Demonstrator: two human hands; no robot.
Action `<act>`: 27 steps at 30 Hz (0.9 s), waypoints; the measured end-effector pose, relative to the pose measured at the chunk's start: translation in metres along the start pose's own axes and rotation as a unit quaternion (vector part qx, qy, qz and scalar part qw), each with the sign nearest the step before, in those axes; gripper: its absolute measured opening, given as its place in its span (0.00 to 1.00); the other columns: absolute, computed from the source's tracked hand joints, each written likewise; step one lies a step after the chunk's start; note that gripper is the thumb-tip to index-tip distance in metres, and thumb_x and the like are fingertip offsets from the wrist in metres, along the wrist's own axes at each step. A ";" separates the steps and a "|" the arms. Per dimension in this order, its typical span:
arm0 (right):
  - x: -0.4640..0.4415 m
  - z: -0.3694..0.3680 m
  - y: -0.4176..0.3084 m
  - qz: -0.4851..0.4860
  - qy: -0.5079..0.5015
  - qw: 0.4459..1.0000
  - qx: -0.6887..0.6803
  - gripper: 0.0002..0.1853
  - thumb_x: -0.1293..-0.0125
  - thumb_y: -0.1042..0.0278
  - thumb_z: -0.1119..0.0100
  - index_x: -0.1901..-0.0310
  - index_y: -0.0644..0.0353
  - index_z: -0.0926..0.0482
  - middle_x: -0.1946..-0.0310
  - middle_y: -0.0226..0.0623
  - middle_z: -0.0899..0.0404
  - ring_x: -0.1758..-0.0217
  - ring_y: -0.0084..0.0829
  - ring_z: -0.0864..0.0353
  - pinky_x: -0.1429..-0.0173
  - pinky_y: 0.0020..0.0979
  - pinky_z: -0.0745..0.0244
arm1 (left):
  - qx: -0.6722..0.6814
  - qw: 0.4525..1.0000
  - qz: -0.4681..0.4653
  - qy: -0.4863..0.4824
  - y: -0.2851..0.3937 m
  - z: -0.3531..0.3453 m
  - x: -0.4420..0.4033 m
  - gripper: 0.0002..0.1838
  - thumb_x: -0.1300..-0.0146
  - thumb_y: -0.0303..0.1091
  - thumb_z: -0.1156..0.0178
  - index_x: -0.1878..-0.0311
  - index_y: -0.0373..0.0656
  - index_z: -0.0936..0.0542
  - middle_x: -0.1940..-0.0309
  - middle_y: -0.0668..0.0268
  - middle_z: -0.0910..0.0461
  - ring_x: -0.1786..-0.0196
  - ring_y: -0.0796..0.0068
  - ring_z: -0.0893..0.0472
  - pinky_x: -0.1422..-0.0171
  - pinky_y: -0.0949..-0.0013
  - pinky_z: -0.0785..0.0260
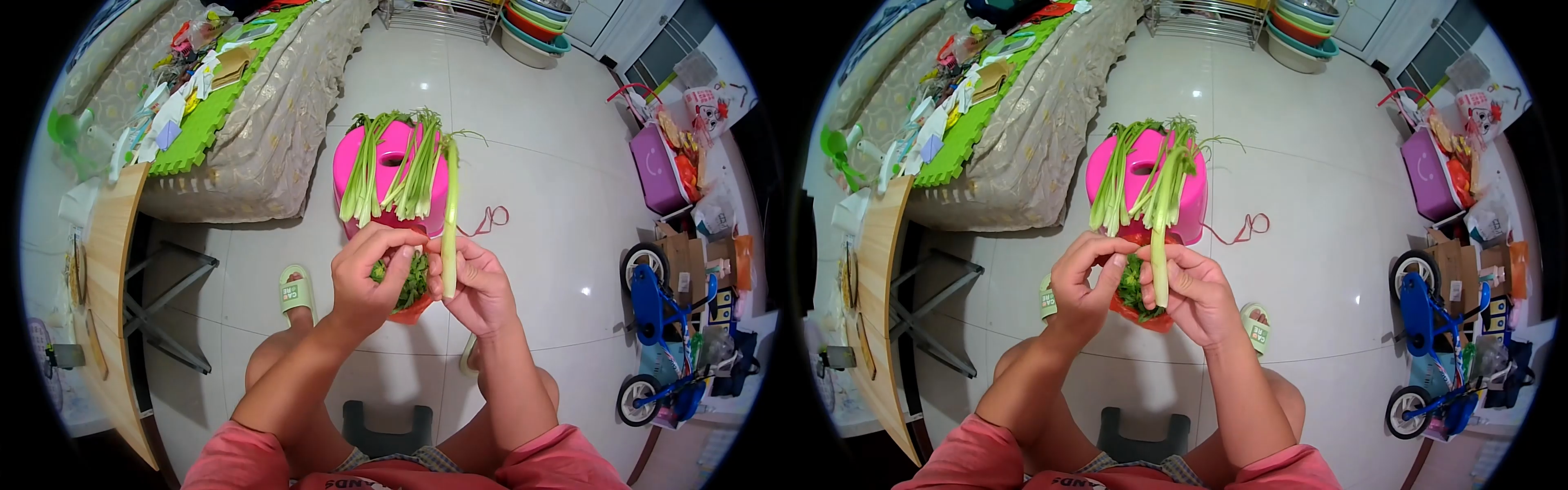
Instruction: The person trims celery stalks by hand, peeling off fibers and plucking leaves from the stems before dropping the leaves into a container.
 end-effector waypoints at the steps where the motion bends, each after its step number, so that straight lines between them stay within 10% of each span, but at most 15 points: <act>1: 0.000 -0.001 0.000 -0.006 -0.007 1.000 -0.005 0.16 0.37 0.70 0.47 0.50 0.71 0.29 0.67 0.40 0.24 0.69 0.28 0.24 0.62 0.25 0.28 | -0.016 1.000 -0.024 -0.002 -0.001 0.000 0.000 0.07 0.42 0.20 0.46 0.61 0.35 0.22 0.70 0.65 0.25 0.67 0.79 0.26 0.61 0.78 0.34; 14: -0.002 -0.001 0.006 0.007 0.035 0.999 -0.002 0.16 0.39 0.75 0.45 0.49 0.68 0.31 0.70 0.39 0.24 0.74 0.26 0.26 0.70 0.22 0.31 | -0.047 0.995 -0.082 0.017 0.002 -0.002 0.003 0.15 0.54 0.20 0.34 0.59 0.37 0.20 0.68 0.66 0.28 0.71 0.80 0.29 0.68 0.78 0.35; 27: 0.001 -0.011 0.004 0.151 0.183 0.909 0.344 0.11 0.38 0.76 0.45 0.55 0.71 0.24 0.66 0.36 0.21 0.65 0.20 0.23 0.63 0.20 0.27 | -0.117 0.983 -0.142 0.020 -0.004 -0.006 0.000 0.16 0.62 0.22 0.29 0.65 0.40 0.18 0.70 0.64 0.22 0.72 0.76 0.25 0.69 0.76 0.31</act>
Point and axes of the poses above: each hand's wrist, its own x-axis away from the middle knuckle, its own z-axis out of the back of the hand, y = z × x, the point moved 1 cm from there along -x, towards the middle knuckle
